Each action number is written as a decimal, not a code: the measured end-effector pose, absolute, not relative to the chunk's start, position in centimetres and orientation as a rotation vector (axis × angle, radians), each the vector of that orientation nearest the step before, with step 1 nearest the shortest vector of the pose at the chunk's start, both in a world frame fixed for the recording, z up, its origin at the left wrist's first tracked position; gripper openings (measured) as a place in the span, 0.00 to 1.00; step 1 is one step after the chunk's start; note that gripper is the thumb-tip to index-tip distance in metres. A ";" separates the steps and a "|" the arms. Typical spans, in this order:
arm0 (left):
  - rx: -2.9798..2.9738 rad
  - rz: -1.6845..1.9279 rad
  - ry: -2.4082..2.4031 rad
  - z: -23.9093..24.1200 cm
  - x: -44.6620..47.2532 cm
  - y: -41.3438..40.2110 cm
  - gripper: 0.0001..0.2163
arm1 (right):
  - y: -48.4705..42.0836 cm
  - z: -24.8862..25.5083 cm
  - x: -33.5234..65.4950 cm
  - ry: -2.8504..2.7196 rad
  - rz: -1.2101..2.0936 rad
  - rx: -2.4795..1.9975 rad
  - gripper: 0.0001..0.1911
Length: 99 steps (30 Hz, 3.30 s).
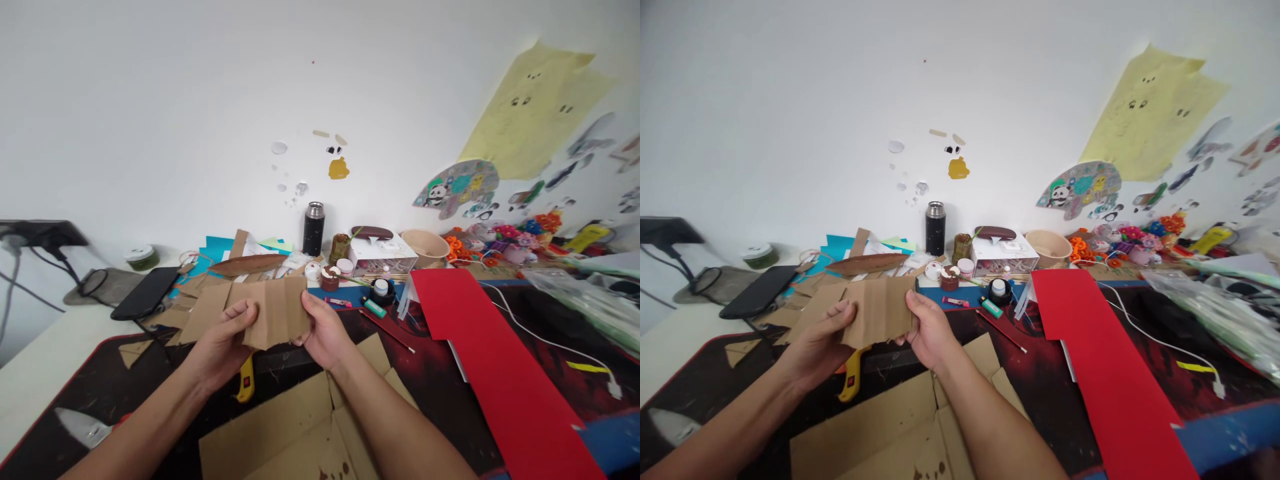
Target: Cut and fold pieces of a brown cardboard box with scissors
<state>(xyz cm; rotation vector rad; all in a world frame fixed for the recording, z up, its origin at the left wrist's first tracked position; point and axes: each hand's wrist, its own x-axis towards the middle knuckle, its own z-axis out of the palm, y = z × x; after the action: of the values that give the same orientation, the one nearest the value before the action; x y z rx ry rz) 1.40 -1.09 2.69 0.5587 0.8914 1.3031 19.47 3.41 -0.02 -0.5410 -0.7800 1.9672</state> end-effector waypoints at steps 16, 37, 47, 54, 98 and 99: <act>1.009 1.680 1.283 2.5 -0.5 0.4 0.16 | 3.8 -0.3 19.6 -1.163 1.192 -0.951 0.18; 0.922 1.291 1.118 2.2 1.3 -1.4 0.30 | 2.2 0.1 19.7 -1.697 1.162 -0.933 0.49; 1.044 1.324 1.162 4.0 1.0 -1.0 0.22 | 2.8 -1.2 19.3 -1.536 1.359 -0.938 0.35; 1.119 1.254 1.115 3.6 0.7 -1.0 0.19 | 2.7 -0.2 19.8 -1.652 1.243 -0.888 0.45; 0.909 1.372 1.110 3.0 -1.7 0.9 0.16 | 3.0 -0.7 19.3 -1.402 1.750 -0.762 0.45; 0.867 1.391 1.086 3.0 -1.7 1.0 0.15 | 3.1 -0.7 19.3 -1.364 1.764 -0.741 0.45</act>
<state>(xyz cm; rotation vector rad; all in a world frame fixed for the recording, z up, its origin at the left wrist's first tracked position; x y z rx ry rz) -1.69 1.00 3.03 0.8675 1.0858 1.3915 19.27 3.12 -0.65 -0.7411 -1.3640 1.7640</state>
